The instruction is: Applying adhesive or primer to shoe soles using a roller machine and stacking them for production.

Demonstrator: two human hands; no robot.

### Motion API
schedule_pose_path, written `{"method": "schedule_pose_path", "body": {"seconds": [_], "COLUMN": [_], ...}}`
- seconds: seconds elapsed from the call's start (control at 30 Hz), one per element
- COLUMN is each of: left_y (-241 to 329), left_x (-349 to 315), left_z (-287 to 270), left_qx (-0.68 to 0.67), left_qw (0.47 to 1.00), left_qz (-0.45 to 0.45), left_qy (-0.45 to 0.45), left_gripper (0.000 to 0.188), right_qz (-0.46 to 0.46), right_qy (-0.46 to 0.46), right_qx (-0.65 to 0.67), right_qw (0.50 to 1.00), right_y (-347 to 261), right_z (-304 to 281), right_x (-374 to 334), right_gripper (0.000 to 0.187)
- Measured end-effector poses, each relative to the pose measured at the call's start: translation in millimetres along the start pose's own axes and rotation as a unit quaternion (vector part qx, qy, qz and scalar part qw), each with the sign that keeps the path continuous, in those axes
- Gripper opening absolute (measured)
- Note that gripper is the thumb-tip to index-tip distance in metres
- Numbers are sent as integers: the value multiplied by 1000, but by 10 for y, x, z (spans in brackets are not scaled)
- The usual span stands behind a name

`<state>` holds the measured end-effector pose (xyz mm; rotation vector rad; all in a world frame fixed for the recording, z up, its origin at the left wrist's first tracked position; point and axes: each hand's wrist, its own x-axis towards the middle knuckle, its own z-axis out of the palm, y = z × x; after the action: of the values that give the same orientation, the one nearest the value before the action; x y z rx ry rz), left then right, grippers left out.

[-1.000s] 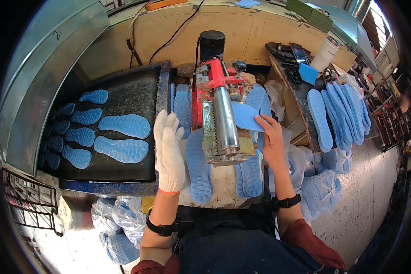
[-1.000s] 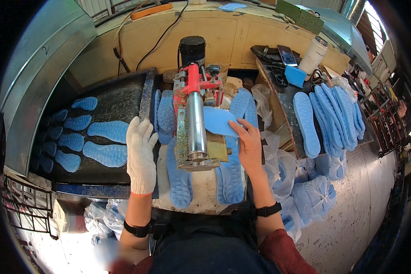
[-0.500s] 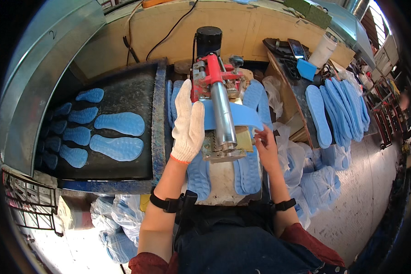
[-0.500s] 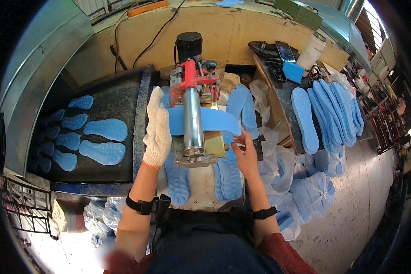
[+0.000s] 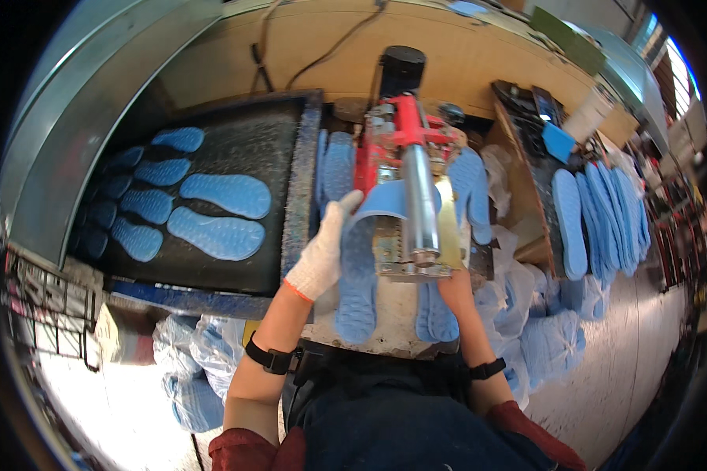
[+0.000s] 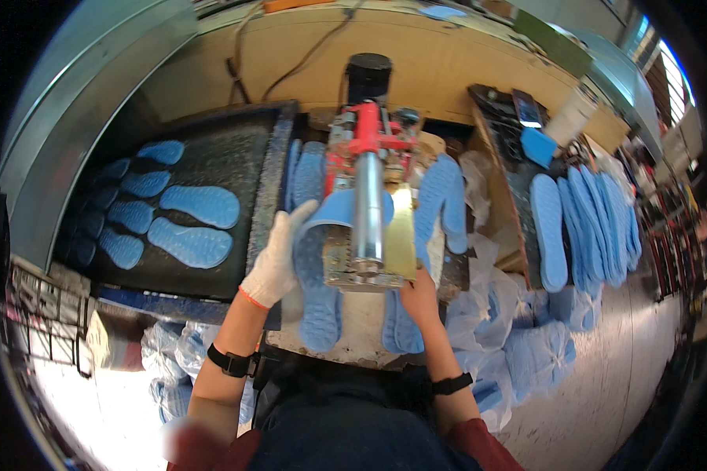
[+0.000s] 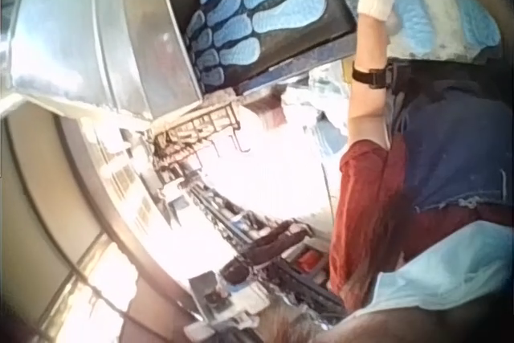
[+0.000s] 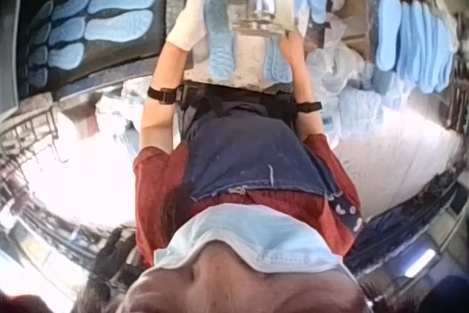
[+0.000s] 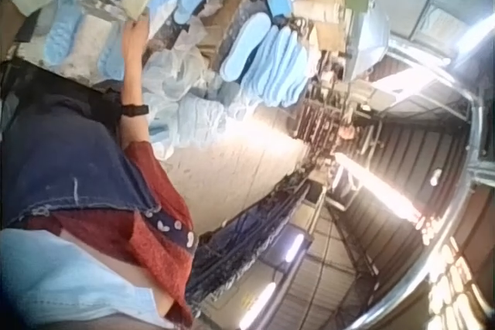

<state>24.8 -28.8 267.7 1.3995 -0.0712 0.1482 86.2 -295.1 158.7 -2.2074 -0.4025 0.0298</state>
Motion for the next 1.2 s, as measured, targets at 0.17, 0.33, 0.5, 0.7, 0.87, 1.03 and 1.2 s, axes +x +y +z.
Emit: {"method": "schedule_pose_path", "body": {"seconds": [0.17, 0.33, 0.5, 0.7, 0.87, 1.03, 1.2], "left_y": [231, 337, 423, 363, 237, 189, 357], "left_x": [-359, -543, -534, 378, 1018, 1335, 1183], "left_z": [-12, -120, -459, -1438, -2179, -2505, -2377], "left_qx": [-162, -299, -430, -476, -356, -446, 40], "left_qw": [967, 911, 882, 856, 866, 771, 832], "left_qz": [-193, -280, -188, 32, 17, -34, -72], "left_qy": [-25, 46, 48, 199, 350, 453, 549], "left_gripper": [65, 57, 55, 46, 52, 50, 58], "right_qz": [-202, -270, -90, -27, 18, 91, 173], "right_qy": [-23, 35, -31, -71, -47, -10, 4], "right_qx": [-127, -118, -19, 76, 102, 371, 499], "right_qw": [971, 955, 995, 994, 994, 924, 849], "right_y": [-274, -468, -370, -17, 154, 127, -123], "right_z": [522, 952, 1063, 1066, 835, 411, -120], "right_x": [57, 111, 136, 174, 71, -79, -6], "right_gripper": [35, 55, 61, 25, 17, 37, 40]}}
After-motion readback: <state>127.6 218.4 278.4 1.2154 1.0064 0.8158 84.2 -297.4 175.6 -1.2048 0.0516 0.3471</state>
